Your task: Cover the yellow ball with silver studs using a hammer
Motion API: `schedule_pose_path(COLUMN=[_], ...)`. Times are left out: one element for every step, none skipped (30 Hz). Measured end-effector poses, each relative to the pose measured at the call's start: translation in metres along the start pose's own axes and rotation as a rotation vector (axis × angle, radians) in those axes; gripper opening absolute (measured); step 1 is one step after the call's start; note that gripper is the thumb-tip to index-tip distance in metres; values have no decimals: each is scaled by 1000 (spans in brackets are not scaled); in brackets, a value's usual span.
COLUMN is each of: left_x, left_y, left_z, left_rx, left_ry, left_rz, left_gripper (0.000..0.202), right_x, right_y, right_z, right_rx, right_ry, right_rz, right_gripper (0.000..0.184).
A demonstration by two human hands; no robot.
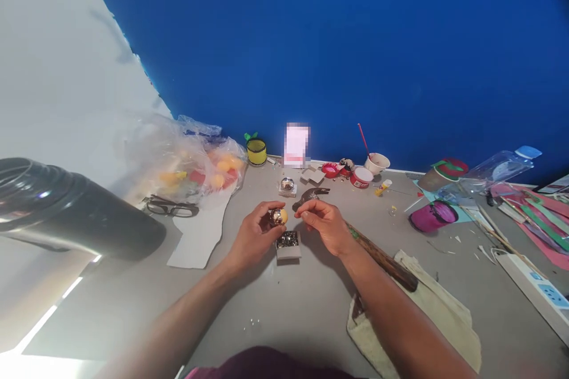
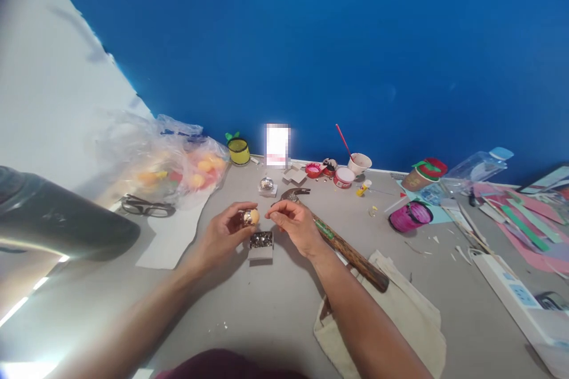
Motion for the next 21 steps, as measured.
schedule_pose_path(left_x=[0, 0, 0, 0, -1, -2, -3, -4, -5, -5, -5, -4, -3, -2, -2, -3, -4, -6, -7, -9, -9], left_y=[1, 1, 1, 1, 2, 2, 2, 2, 2, 2, 2, 2, 2, 3, 3, 3, 3, 4, 4, 4, 4], left_z=[-1, -2, -2, -3, -3, -3, -3, -3, -3, -3, -3, -4, -5, -5, -5, -5, -4, -3, -3, -2, -2], left_rx=[2, 3, 1, -7, -22, -35, -47, -54, -58, -56, -50, -41, -31, -21, -17, -20, -29, -38, -44, -42, -36], left_ry=[28, 58, 90, 115, 130, 134, 130, 123, 120, 125, 145, 177, 210, 234, 243, 232, 208, 178, 152, 136, 134], left_rz=[27, 52, 71, 90, 108, 121, 131, 136, 140, 148, 160, 175, 190, 200, 201, 193, 178, 163, 151, 144, 145], left_gripper=[40, 37, 35, 35, 35, 36, 39, 42, 45, 45, 43, 40, 37, 34, 33, 32, 32, 32, 33, 36, 39], right_x=[-1, -2, -3, -3, -2, -2, -1, -1, -1, -1, -1, -2, -2, -3, -3, -3, -3, -2, -2, -1, -1], right_y=[1, 2, 4, 5, 6, 6, 7, 7, 7, 7, 7, 7, 7, 7, 8, 8, 8, 8, 8, 8, 8], right_z=[-1, -2, -3, -4, -4, -5, -6, -6, -6, -6, -6, -6, -6, -6, -6, -6, -6, -7, -7, -7, -7], right_rx=[-14, -28, -40, -50, -60, -68, -73, -80, -87, -93, -101, -110, -120, -128, -134, -139, -143, -142, -142, -141, -140], right_ry=[-4, -6, -5, -2, 3, 7, 8, 4, -6, -19, -32, -42, -47, -49, -49, -48, -47, -48, -49, -51, -52], right_rz=[11, 16, 17, 17, 20, 25, 31, 35, 35, 31, 24, 16, 10, 7, 4, -1, -10, -21, -31, -38, -40], right_gripper=[28, 28, 28, 28, 28, 28, 28, 28, 27, 25, 24, 23, 22, 21, 20, 20, 19, 19, 19, 19, 20])
Point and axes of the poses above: each hand's wrist, its own z-axis towards the middle knuckle, its own y-axis out of the palm, x = y × z, the point moved 3 cm from there along z, towards the middle knuckle, and after that the axes turned 15 degrees about -y, right-handed, at the moved point
